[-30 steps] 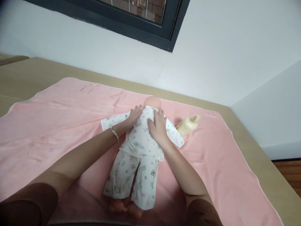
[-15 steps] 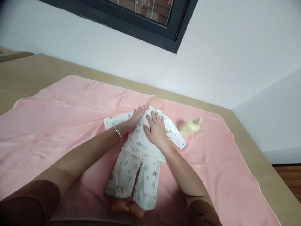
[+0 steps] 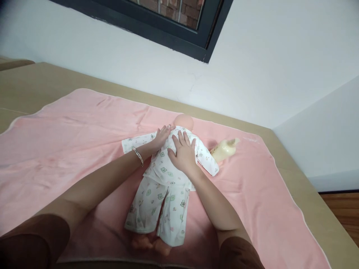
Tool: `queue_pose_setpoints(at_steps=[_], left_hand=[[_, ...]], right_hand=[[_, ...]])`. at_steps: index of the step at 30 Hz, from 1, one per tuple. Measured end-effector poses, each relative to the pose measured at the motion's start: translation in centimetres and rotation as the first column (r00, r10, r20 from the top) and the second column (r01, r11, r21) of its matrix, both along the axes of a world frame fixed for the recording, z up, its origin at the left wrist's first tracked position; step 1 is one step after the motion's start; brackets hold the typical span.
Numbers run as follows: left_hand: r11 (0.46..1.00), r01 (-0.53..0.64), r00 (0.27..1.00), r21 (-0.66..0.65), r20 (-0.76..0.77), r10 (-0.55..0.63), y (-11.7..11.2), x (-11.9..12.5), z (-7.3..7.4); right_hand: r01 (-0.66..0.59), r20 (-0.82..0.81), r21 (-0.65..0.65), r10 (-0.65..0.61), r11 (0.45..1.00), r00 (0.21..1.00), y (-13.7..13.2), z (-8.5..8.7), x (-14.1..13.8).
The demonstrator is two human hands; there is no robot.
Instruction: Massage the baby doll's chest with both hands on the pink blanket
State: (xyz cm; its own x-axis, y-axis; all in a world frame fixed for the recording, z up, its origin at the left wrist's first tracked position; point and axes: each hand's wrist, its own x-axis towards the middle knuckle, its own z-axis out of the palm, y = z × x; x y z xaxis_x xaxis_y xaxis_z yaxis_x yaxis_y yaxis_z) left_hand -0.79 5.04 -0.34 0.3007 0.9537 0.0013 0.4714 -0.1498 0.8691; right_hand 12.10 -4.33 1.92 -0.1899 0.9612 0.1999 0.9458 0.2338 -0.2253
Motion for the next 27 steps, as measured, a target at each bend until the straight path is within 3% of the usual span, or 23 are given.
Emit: queue_pose_setpoints(at_steps=[8, 12, 16, 19, 21, 24, 26, 27], left_hand=[[0.999, 0.012, 1.000, 0.033, 0.008, -0.012, -0.1, -0.2, 0.0], [0.993, 0.029, 0.996, 0.115, -0.087, -0.019, -0.6, -0.3, 0.0], [0.948, 0.076, 0.985, 0.309, -0.174, -0.023, -1.7, -0.4, 0.0], [0.933, 0.105, 0.986, 0.345, -0.159, -0.052, -3.0, -0.1, 0.3], [0.927, 0.115, 0.993, 0.357, -0.058, -0.101, -4.0, 0.7, 1.0], [0.948, 0.118, 0.941, 0.297, 0.272, -0.202, -5.6, 2.7, 3.2], [0.981, 0.183, 0.823, 0.065, 0.535, -0.189, -6.5, 4.6, 5.1], [0.955, 0.280, 0.757, -0.097, 0.634, -0.157, -6.9, 5.8, 6.0]], right_hand=[[0.074, -0.024, -0.073, -0.076, 0.995, 0.997, -0.2, 0.7, -0.4], [0.040, -0.046, -0.123, -0.046, 0.992, 0.998, 0.0, 1.3, 0.0], [-0.146, -0.106, -0.272, 0.121, 0.951, 0.987, -0.4, 3.4, 1.7], [-0.356, -0.164, -0.298, 0.320, 0.885, 0.933, -1.8, 6.2, 3.7], [-0.414, -0.168, -0.244, 0.382, 0.877, 0.909, -3.4, 8.4, 5.4], [-0.271, -0.187, -0.186, 0.237, 0.944, 0.953, -6.0, 11.6, 8.5], [-0.105, -0.196, -0.127, 0.079, 0.986, 0.977, -7.5, 13.2, 10.6], [-0.011, -0.192, -0.105, -0.010, 0.994, 0.981, -8.1, 13.8, 11.6]])
